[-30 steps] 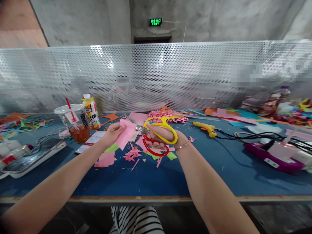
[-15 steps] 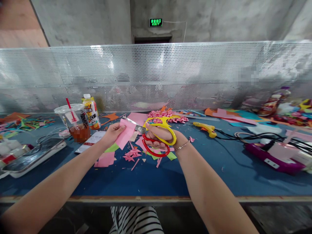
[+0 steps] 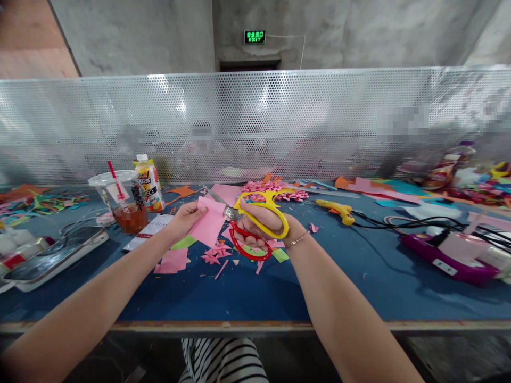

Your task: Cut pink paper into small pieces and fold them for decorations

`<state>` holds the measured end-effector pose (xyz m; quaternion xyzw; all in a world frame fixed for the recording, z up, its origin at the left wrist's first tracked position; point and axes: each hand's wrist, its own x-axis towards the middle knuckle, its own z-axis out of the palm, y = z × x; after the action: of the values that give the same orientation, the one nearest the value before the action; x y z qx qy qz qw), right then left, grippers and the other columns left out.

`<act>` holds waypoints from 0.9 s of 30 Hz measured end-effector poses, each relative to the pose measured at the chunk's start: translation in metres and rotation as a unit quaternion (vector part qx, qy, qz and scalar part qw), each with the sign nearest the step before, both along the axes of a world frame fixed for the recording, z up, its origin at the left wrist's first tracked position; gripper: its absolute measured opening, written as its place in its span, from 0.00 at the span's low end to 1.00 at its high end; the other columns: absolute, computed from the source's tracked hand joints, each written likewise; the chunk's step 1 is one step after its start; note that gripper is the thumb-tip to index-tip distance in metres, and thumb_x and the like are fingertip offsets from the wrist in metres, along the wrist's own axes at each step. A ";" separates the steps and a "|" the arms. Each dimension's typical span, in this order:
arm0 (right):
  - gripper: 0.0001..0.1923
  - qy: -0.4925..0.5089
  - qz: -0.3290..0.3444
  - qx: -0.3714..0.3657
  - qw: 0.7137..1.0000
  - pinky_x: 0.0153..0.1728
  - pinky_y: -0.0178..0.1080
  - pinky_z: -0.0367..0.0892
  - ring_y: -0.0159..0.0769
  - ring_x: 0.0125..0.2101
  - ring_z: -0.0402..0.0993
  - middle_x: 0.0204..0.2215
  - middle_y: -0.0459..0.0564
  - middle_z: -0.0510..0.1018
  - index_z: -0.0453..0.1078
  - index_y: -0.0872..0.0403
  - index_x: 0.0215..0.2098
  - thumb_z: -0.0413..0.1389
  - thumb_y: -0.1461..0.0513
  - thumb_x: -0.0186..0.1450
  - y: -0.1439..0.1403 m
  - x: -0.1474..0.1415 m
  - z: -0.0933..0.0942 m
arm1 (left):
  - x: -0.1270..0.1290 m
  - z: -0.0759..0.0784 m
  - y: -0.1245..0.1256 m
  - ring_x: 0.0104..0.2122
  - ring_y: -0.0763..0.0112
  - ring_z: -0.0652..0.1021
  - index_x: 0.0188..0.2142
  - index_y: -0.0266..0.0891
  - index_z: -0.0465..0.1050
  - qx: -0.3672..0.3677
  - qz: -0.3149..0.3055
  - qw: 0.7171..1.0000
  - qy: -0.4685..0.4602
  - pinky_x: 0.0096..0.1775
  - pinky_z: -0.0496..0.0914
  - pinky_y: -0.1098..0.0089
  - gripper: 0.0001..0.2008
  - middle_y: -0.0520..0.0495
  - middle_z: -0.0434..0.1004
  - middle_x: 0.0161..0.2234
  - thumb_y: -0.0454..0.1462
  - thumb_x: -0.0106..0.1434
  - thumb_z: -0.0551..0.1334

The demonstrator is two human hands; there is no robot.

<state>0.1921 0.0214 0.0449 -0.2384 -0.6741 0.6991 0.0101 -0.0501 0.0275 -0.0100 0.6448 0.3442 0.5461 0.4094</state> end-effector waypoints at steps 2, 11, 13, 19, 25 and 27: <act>0.37 -0.006 -0.003 0.011 1.000 0.08 0.30 0.54 0.25 0.10 0.56 0.15 0.46 0.63 0.61 0.58 0.22 0.26 0.41 0.61 0.000 -0.001 0.000 | 0.000 0.000 0.000 0.21 0.76 0.66 0.27 0.34 0.71 -0.003 0.001 1.000 0.000 0.22 0.60 0.74 0.16 0.50 0.68 0.22 0.48 0.50 0.63; 0.37 -0.061 -0.053 0.117 0.990 0.06 0.28 0.48 0.21 0.09 0.48 0.11 0.42 0.55 0.56 0.55 0.18 0.26 0.37 0.57 -0.015 -0.010 0.008 | 0.000 -0.001 0.001 0.20 0.75 0.68 0.26 0.35 0.70 -0.015 0.009 1.000 -0.025 0.21 0.61 0.73 0.17 0.51 0.67 0.20 0.49 0.48 0.64; 0.36 -0.062 -0.058 0.126 0.988 0.05 0.28 0.47 0.21 0.08 0.46 0.10 0.42 0.54 0.55 0.55 0.17 0.26 0.37 0.58 -0.015 -0.010 0.008 | 0.000 -0.001 0.001 0.20 0.75 0.68 0.26 0.35 0.70 -0.016 0.008 1.000 -0.024 0.21 0.61 0.73 0.18 0.51 0.67 0.20 0.49 0.48 0.64; 0.35 -0.061 -0.044 0.076 0.994 0.06 0.27 0.47 0.20 0.08 0.47 0.11 0.41 0.55 0.54 0.55 0.18 0.27 0.37 0.58 -0.006 -0.005 0.004 | -0.001 0.000 0.000 0.20 0.76 0.67 0.25 0.36 0.70 -0.010 0.006 1.000 -0.010 0.21 0.60 0.73 0.17 0.51 0.67 0.20 0.48 0.49 0.64; 0.38 -0.015 -0.001 0.010 1.000 0.07 0.30 0.53 0.24 0.10 0.55 0.15 0.45 0.62 0.59 0.57 0.22 0.23 0.38 0.58 -0.001 0.000 0.000 | 0.001 -0.001 -0.001 0.19 0.76 0.66 0.24 0.36 0.69 0.000 0.010 1.000 0.008 0.20 0.59 0.73 0.17 0.52 0.65 0.19 0.49 0.49 0.64; 0.39 -0.007 0.001 0.012 1.000 0.08 0.30 0.55 0.24 0.10 0.56 0.15 0.45 0.62 0.59 0.57 0.22 0.23 0.38 0.59 -0.003 -0.001 0.000 | 0.001 0.000 -0.002 0.19 0.76 0.66 0.24 0.36 0.69 0.002 0.009 1.000 0.011 0.20 0.58 0.74 0.17 0.52 0.65 0.19 0.49 0.49 0.64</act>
<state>0.1911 0.0185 0.0449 -0.2425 -0.6830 0.6890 0.0073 -0.0489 0.0253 -0.0098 0.6484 0.3537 0.5431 0.3993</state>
